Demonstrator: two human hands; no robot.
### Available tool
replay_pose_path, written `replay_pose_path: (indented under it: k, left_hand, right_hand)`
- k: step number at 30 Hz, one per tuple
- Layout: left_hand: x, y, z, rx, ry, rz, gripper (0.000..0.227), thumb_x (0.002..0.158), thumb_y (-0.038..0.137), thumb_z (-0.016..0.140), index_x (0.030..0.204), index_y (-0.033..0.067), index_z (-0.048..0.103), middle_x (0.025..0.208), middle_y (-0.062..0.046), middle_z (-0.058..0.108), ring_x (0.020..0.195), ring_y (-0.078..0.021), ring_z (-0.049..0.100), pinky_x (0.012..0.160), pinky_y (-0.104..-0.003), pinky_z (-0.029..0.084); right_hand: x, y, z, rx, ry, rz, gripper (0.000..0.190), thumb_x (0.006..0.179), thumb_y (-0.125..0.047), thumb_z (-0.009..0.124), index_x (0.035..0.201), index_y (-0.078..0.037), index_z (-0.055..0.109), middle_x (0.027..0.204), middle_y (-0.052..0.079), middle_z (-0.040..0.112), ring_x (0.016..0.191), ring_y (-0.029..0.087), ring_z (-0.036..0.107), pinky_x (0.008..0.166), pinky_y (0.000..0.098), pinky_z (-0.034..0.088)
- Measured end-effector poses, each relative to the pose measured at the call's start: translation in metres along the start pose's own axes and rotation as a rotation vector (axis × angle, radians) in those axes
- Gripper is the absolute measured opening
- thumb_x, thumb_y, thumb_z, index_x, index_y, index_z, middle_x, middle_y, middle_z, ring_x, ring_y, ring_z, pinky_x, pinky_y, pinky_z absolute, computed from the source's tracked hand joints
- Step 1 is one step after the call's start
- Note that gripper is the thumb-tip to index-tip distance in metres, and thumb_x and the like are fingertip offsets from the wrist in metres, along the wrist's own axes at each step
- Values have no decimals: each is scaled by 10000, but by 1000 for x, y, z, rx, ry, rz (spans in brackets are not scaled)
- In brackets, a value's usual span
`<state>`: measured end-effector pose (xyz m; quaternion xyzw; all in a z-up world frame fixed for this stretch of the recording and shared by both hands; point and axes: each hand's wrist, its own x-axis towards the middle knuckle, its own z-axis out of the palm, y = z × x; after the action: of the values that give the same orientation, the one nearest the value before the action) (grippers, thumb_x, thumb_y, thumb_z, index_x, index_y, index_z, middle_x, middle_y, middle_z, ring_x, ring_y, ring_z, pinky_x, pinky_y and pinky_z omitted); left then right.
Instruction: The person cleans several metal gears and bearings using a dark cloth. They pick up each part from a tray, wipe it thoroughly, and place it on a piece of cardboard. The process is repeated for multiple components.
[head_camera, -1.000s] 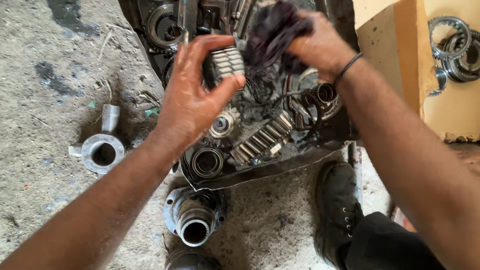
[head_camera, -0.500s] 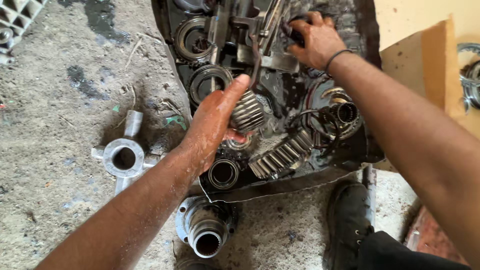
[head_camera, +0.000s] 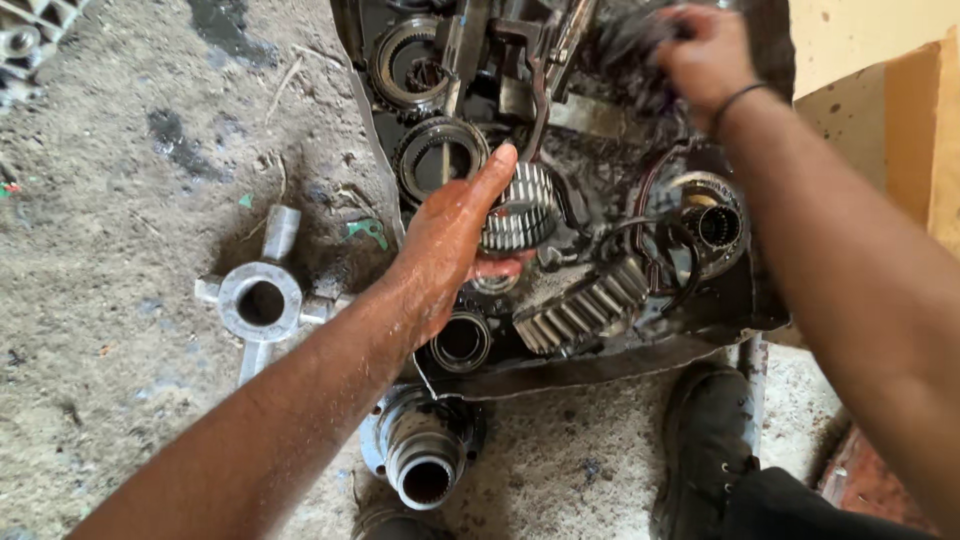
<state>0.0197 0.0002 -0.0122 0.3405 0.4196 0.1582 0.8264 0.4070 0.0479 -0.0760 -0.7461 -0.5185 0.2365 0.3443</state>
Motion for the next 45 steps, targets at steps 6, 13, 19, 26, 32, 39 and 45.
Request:
replay_pose_path:
  k: [6,13,19,26,32,39,45]
  left_hand:
    - [0,0,8,67,179,-6,915,845,644,695,1337,-100,487,1279,-192,542,1130,-210,630,805,-449,670]
    - [1,2,23,127,44,20,837,777,505,730,1329,-70,475,1271,-280,622,1117,-284,709,817,-433,696]
    - [15,-10,37,114,-157,3,779,864,551,578,1446,38,513,1295,-298,661,1174,-413,666,888,-510,612]
    - [-2,-10,48,114,-114,-7,679,910,569,376,1444,154,432,1401,-144,567,1265,-403,547,910,-655,515]
    - [-17,6,53,20,-89,-116,617,951,580,349,1267,108,589,1318,-208,648,1235,-409,569,944,-590,502]
    - [-27,34,38,-61,-177,-89,520,906,564,452,1165,158,648,1174,-73,737,1034,-259,739,748,-470,628]
    - [-27,34,45,225,-97,-146,686,998,656,307,1188,97,658,1019,-163,704,784,-231,650,598,-415,521]
  right_hand:
    - [-46,-75,-52,1165,-256,217,324,872,-124,699,1176,-14,672,1212,135,709,1151,295,702,1111,472,588]
    - [-106,-158,-75,1096,-338,90,415,1079,-342,646,1381,-58,633,1322,117,693,1247,264,662,1130,477,504]
    - [-140,-176,-80,-409,-324,-1076,438,1054,-115,583,1464,-156,435,1384,165,702,1326,304,636,1227,664,206]
    - [-185,-195,-69,-868,-172,-1081,549,897,-127,730,1395,-192,509,1398,108,636,1332,261,590,1173,572,296]
    - [-201,-243,-42,-497,-274,-978,594,759,-155,865,1289,-160,596,1349,124,608,1292,293,571,1105,523,416]
    - [-199,-255,-31,-572,-171,-1155,526,788,-133,904,1253,-161,660,1309,96,607,1220,277,605,982,377,572]
    - [-197,-219,-14,-596,64,-1131,289,1016,-272,832,1184,-135,642,1127,76,657,1025,243,693,781,356,576]
